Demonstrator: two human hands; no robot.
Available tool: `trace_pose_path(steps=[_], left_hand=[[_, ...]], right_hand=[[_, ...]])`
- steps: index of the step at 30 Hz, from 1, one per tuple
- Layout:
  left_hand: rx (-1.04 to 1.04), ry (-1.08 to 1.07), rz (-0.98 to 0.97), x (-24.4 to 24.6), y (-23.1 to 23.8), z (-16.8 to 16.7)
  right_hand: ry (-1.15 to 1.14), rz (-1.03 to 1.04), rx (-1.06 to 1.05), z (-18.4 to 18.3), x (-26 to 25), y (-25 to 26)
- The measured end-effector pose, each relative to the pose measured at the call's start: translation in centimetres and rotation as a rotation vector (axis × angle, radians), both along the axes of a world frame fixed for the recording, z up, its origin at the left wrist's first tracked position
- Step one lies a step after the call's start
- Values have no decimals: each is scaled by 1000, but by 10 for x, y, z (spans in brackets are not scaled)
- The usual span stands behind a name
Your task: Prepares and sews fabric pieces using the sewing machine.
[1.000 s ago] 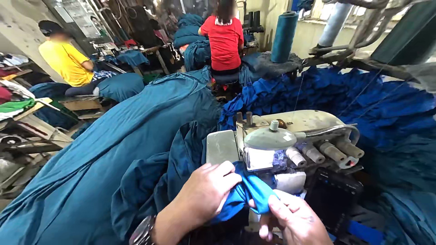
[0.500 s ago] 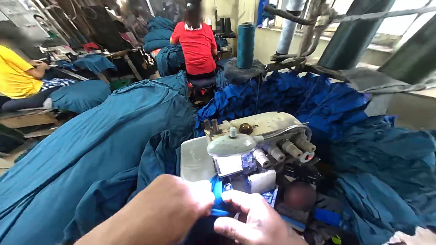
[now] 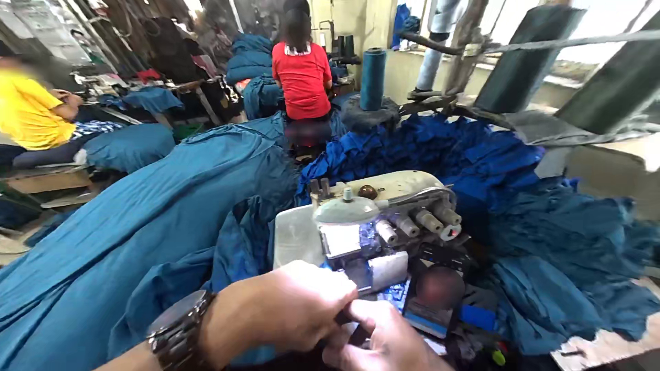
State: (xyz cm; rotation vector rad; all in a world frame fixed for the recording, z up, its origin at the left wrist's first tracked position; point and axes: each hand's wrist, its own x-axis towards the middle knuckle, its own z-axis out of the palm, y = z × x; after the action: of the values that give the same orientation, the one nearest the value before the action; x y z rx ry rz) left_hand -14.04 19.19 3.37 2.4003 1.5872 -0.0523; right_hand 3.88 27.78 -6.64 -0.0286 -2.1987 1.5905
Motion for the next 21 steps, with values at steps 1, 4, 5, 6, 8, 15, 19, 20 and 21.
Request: trace_pose_path(steps=[1, 4, 5, 6, 8, 15, 19, 20, 21], left_hand=[[-46, 82, 34, 3, 3, 6], [100, 253, 44, -6, 1, 17], [119, 269, 34, -12, 0, 19], [130, 270, 22, -17, -1, 19], [95, 228, 20, -21, -1, 19], [15, 246, 93, -9, 5, 30], [78, 271, 67, -11, -3, 28], [109, 274, 56, -13, -4, 25], [106, 284, 62, -13, -5, 25]], right_hand=[[17, -28, 29, 0, 5, 0], [58, -310, 271, -4, 39, 4], [16, -408, 374, -8, 55, 8], [-47, -479, 467, -13, 70, 12], [-216, -540, 598, -23, 96, 20], [-371, -490, 630, -48, 115, 36], [-356, -474, 612, -40, 117, 32], [-377, -481, 611, -39, 117, 32], [-396, -499, 617, -39, 117, 34]])
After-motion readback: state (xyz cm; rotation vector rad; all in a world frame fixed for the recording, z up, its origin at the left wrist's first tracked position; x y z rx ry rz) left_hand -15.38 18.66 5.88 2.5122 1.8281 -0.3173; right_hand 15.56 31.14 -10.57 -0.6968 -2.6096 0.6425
